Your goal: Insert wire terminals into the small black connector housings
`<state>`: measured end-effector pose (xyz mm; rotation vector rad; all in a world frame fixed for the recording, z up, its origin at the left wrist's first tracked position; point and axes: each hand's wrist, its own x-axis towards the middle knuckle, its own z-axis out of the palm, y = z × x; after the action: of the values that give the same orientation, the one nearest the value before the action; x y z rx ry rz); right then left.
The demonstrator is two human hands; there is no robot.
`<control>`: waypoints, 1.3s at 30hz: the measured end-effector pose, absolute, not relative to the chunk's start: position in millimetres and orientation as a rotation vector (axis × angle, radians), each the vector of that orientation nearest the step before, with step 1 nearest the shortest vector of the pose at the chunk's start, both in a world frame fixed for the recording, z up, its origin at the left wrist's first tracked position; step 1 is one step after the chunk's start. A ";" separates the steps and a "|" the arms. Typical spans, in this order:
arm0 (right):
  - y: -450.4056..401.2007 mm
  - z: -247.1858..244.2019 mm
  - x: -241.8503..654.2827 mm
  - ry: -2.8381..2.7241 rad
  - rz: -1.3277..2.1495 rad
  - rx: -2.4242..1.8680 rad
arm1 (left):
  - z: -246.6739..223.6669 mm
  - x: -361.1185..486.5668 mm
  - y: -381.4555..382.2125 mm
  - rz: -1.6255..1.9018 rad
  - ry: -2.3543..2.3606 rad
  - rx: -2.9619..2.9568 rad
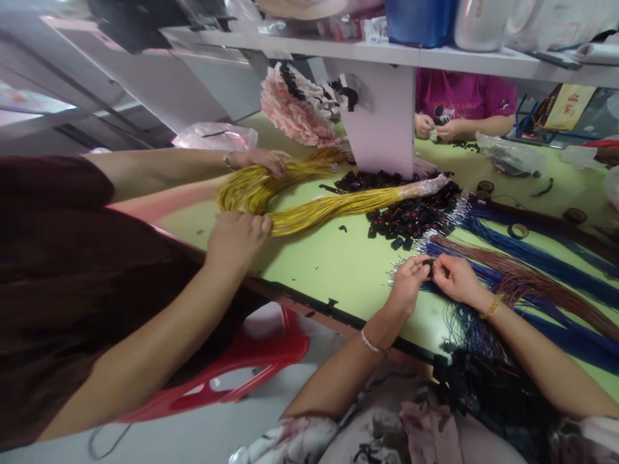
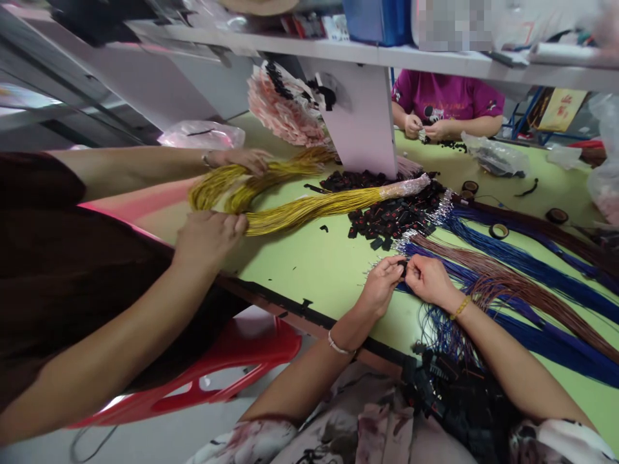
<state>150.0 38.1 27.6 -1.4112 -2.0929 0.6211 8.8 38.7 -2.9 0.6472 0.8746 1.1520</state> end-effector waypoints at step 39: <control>49.9 32.0 167.2 -1.931 0.621 -1.525 | -3.2 15.4 48.3 1.092 0.709 0.513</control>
<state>167.2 49.9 32.0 -1.5252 -1.9314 0.6211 15.4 48.3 -3.2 0.5128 0.7088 1.0915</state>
